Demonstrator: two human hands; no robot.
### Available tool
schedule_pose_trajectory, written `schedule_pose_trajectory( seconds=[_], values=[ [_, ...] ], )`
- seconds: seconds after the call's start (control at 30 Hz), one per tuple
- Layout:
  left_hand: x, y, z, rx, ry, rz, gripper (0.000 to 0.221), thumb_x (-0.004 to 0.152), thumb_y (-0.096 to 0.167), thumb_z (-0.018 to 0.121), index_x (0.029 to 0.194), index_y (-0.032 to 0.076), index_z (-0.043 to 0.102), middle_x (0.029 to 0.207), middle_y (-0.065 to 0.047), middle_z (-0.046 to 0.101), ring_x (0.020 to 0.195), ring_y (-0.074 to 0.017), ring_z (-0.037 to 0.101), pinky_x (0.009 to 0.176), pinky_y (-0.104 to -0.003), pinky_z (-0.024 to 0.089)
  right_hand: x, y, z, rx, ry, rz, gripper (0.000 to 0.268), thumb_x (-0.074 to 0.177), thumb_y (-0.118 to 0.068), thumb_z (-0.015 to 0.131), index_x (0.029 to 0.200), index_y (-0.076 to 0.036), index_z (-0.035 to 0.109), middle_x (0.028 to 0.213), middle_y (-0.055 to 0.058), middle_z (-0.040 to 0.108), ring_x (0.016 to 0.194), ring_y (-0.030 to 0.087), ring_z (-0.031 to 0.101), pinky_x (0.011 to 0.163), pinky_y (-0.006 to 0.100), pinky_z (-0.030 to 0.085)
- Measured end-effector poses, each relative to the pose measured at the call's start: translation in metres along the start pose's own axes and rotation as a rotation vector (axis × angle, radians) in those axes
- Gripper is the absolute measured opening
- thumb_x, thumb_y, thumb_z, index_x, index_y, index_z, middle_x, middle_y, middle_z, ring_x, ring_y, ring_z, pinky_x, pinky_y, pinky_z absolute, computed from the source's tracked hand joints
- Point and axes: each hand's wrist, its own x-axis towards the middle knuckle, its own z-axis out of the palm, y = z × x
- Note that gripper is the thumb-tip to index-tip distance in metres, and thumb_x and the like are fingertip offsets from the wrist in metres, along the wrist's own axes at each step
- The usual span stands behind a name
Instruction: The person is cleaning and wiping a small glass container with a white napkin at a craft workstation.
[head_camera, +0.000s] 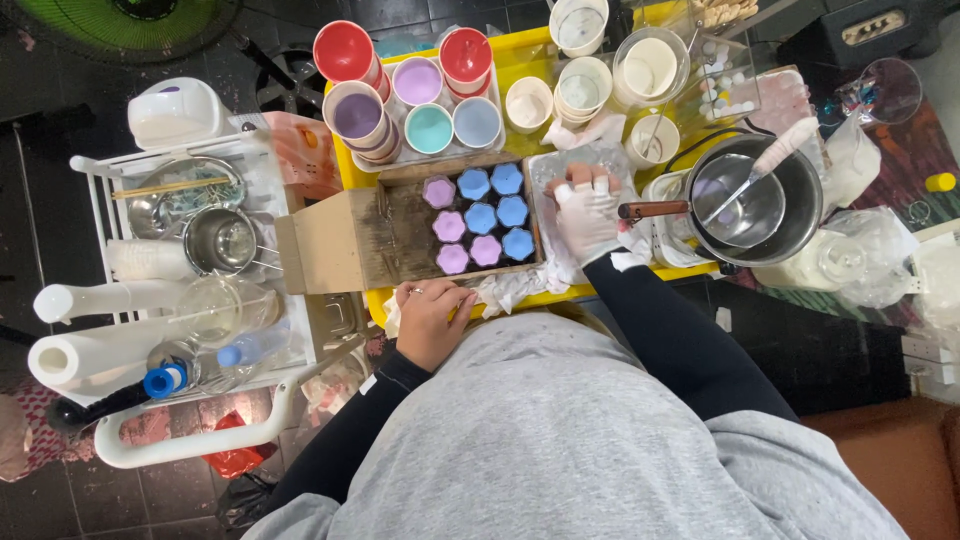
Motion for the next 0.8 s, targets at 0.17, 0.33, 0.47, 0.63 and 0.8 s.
schedule_pose_trajectory(
  seconds=[0.17,0.33,0.47,0.63,0.8],
  values=[
    [0.012,0.010,-0.007,-0.049,0.007,0.001,0.008,0.092,0.019,0.076,0.097,0.013,0.075,0.095,-0.002,0.072,0.092,-0.0226,0.067,0.090,-0.041,0.040,-0.016,-0.019,-0.052,0.297,0.077,-0.019,0.018,0.082,-0.012,0.076,0.099,-0.016,0.072,0.120,0.011,0.057,0.117,0.035,0.054,0.101,0.048,0.042],
    [0.037,0.026,-0.010,-0.326,-0.098,-0.004,0.056,0.090,0.023,0.076,0.136,0.002,0.055,0.122,-0.016,0.064,0.109,-0.0282,0.063,0.097,-0.042,0.047,-0.032,-0.041,-0.099,0.680,-0.047,-0.090,0.024,0.078,0.004,0.073,0.095,-0.014,0.073,0.122,0.011,0.060,0.116,0.032,0.061,0.094,0.043,0.052],
    [0.045,0.021,0.006,-0.583,-0.312,0.024,0.083,0.086,0.026,0.081,0.150,-0.001,0.037,0.133,-0.017,0.059,0.117,-0.0276,0.062,0.102,-0.041,0.048,-0.036,-0.047,-0.114,0.904,-0.175,-0.248,0.021,0.078,-0.006,0.084,0.094,-0.014,0.073,0.117,0.010,0.062,0.109,0.030,0.062,0.090,0.041,0.052],
    [0.019,-0.010,0.041,-0.680,-0.263,-0.135,0.070,0.097,0.022,0.072,0.153,0.002,0.035,0.129,-0.011,0.063,0.116,-0.0228,0.063,0.103,-0.036,0.051,-0.037,-0.035,-0.113,0.994,-0.253,-0.194,0.041,0.081,-0.004,0.083,0.119,-0.009,0.070,0.123,0.013,0.064,0.119,0.033,0.061,0.099,0.043,0.051],
    [0.010,-0.029,0.012,-0.908,0.081,-0.353,0.059,0.113,0.039,0.050,0.157,0.003,0.032,0.131,-0.007,0.060,0.117,-0.0142,0.060,0.104,-0.028,0.052,-0.035,-0.023,-0.104,0.578,-0.238,-0.388,0.036,0.079,-0.023,0.088,0.111,-0.023,0.070,0.105,0.002,0.063,0.102,0.027,0.061,0.087,0.043,0.046]
  ],
)
